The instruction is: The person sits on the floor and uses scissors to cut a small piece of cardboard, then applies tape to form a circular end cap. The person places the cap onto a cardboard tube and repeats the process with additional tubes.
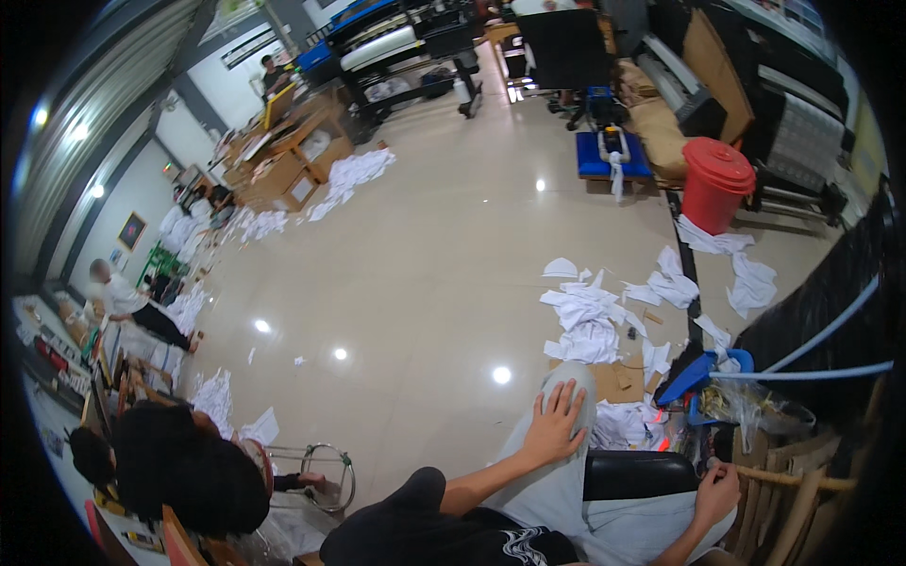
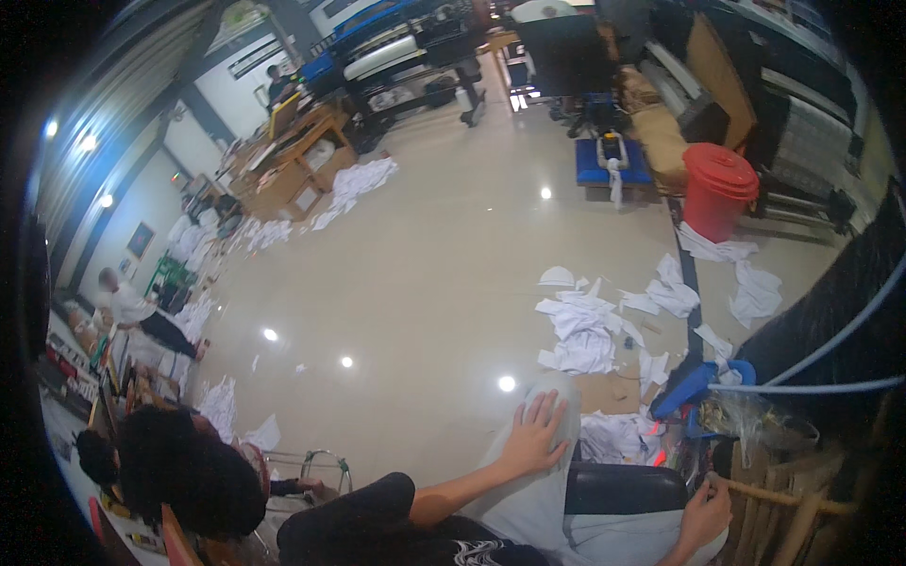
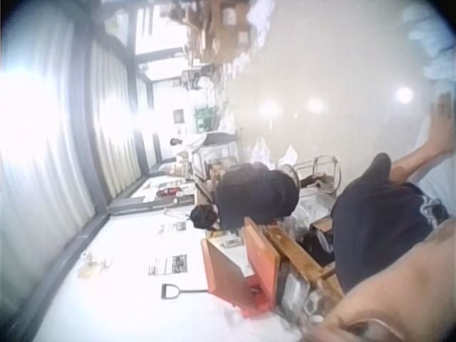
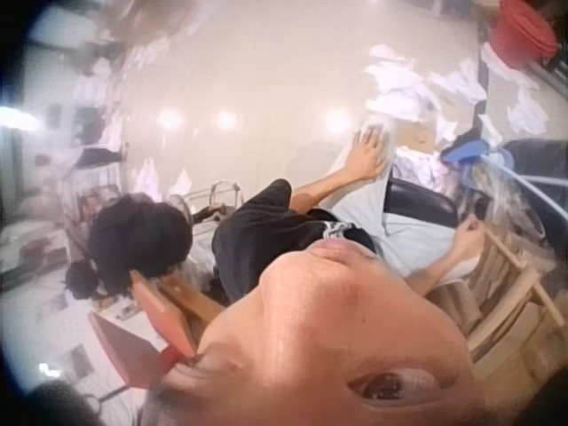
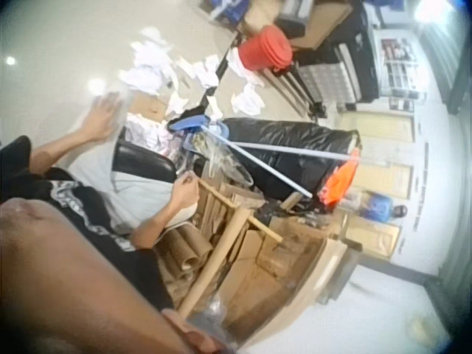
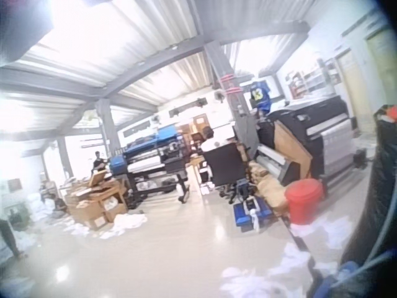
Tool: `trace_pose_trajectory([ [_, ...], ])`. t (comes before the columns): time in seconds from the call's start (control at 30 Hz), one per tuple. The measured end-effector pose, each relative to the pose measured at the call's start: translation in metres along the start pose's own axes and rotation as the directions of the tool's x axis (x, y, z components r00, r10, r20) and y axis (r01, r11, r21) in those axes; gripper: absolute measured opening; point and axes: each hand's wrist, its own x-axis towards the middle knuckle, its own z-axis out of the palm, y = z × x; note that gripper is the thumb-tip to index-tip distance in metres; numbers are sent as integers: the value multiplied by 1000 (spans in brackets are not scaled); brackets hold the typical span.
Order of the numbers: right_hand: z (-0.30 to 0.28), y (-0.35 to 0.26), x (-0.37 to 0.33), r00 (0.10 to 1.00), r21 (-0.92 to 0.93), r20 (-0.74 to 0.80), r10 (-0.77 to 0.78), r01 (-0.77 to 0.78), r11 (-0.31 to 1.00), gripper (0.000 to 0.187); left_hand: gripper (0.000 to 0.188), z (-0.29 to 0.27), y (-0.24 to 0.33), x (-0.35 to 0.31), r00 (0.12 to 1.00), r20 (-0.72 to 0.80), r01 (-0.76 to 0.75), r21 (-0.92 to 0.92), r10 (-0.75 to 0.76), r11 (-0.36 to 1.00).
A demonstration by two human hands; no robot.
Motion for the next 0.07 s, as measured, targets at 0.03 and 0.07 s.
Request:
trace_pose_trajectory([
  [0.03,-1,-3,3,999,-9,44,15,-15,1000,28,83,2,-1,-1,1000,-7,0,8,0,1000],
  [0.07,3,4,9,990,56,131,48,-55,997,34,83,5,-2,-2,1000,-13,0,15,0,1000],
])
